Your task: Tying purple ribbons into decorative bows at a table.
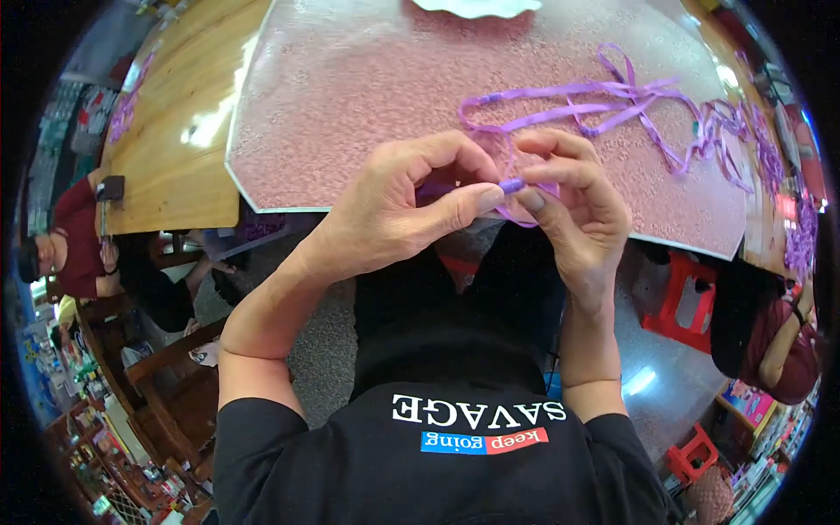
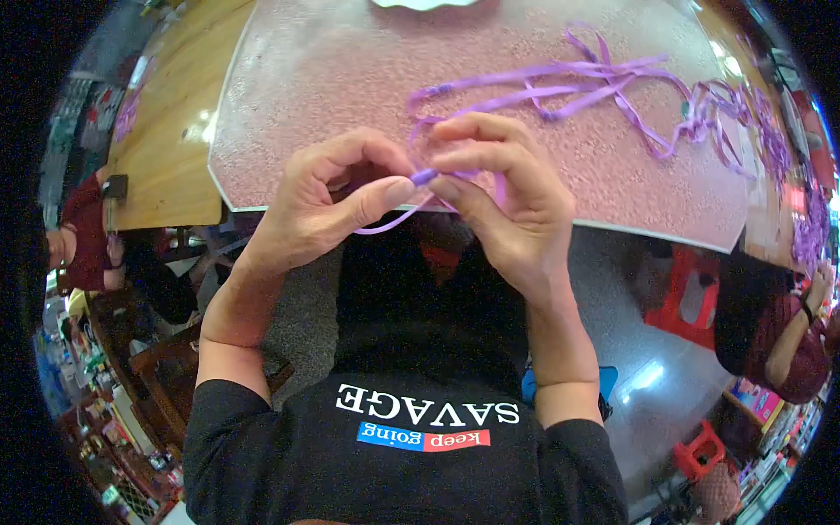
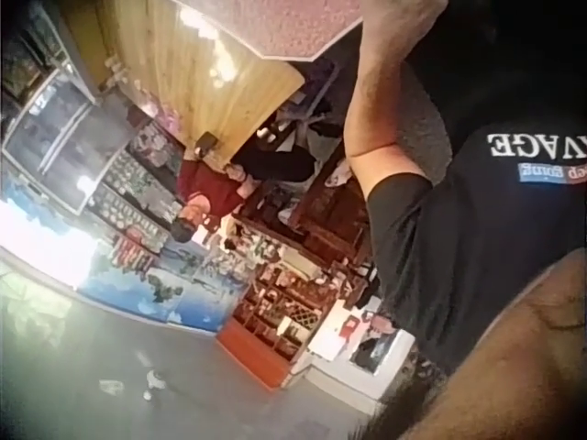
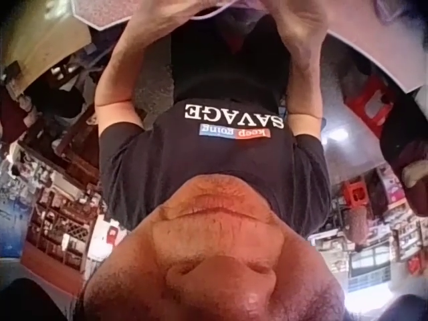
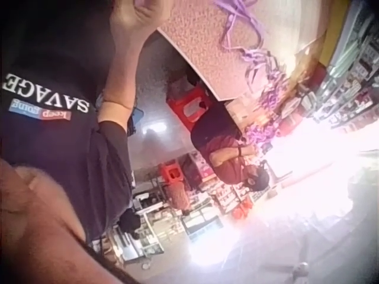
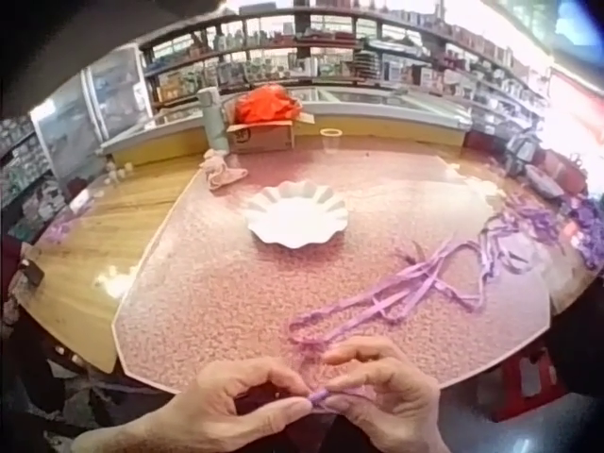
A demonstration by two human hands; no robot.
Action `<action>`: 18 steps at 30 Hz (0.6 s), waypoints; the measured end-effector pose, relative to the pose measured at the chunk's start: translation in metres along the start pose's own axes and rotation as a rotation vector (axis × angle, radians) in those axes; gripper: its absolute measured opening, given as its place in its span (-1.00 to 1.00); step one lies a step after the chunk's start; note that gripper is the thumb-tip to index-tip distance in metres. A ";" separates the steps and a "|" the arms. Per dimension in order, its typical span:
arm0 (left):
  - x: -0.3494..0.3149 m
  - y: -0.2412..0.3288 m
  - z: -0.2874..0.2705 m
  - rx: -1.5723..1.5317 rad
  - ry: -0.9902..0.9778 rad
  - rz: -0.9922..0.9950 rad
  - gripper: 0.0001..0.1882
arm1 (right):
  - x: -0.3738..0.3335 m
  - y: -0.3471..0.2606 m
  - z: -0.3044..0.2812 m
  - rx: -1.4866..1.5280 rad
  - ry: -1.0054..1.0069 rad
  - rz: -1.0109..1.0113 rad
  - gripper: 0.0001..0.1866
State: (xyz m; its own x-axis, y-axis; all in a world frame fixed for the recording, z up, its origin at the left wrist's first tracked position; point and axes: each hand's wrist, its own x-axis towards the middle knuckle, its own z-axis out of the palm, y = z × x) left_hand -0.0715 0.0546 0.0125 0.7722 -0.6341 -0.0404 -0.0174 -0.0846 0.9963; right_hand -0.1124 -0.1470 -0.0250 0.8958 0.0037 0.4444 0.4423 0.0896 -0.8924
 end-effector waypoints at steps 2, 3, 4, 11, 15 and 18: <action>-0.002 0.006 -0.013 0.080 0.019 0.006 -0.85 | 0.000 0.000 -0.008 -0.219 0.000 -0.030 -0.81; -0.002 0.009 -0.023 0.137 0.042 0.076 -0.86 | -0.001 0.002 -0.011 -0.229 0.043 -0.002 -0.83; -0.001 0.013 -0.035 0.198 0.063 0.146 -0.87 | -0.003 0.005 -0.015 -0.236 0.086 0.025 -0.84; -0.012 0.066 -0.252 0.850 0.601 0.130 -0.79 | -0.013 0.019 -0.042 -0.184 0.207 0.097 -0.88; -0.090 0.132 -0.428 1.368 1.160 0.160 -0.56 | -0.012 0.018 -0.033 -0.157 0.167 0.093 -0.88; -0.098 0.147 -0.456 1.794 1.671 -0.271 -0.38 | -0.014 0.020 -0.038 -0.139 0.174 0.090 -0.88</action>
State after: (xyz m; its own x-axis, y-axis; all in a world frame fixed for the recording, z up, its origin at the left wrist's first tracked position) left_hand 0.1399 0.4554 0.1977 0.4700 0.2637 0.8424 0.5253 -0.8505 -0.0268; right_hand -0.1142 -0.1834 -0.0522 0.9204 -0.1673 0.3534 0.3516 -0.0411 -0.9352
